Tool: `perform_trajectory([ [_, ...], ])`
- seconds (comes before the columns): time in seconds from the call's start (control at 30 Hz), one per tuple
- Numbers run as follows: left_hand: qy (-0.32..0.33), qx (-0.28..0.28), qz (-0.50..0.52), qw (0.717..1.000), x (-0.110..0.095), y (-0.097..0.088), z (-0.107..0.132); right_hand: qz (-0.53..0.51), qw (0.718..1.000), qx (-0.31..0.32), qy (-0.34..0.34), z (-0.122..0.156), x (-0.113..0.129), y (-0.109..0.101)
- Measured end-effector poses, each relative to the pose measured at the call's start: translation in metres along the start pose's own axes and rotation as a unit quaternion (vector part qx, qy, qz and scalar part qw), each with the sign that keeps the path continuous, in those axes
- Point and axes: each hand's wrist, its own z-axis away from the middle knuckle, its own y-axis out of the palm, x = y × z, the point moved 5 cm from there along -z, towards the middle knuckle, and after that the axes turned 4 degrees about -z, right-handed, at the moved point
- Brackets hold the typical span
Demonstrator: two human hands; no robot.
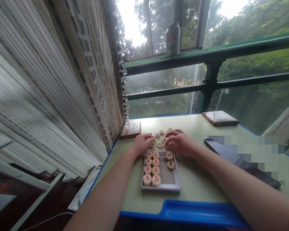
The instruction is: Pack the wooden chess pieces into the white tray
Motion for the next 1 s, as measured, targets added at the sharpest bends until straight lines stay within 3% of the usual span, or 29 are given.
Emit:
perform_trajectory([
  [0.33,0.022,-0.05,-0.065,0.996,-0.004,-0.003,0.0,0.009,0.998,0.055,-0.015,0.003,0.007,-0.003],
  [0.57,0.075,-0.151,-0.048,0.985,-0.014,-0.021,0.007,0.006,0.998,0.064,0.005,0.007,0.013,-0.006],
  [0.8,0.1,-0.125,-0.065,0.985,-0.021,-0.021,0.015,-0.002,1.0,0.007,0.014,0.009,0.028,-0.041],
  [1.0,0.165,-0.095,-0.098,0.977,-0.04,-0.016,0.021,-0.047,0.991,0.128,-0.001,0.018,0.058,-0.04],
])
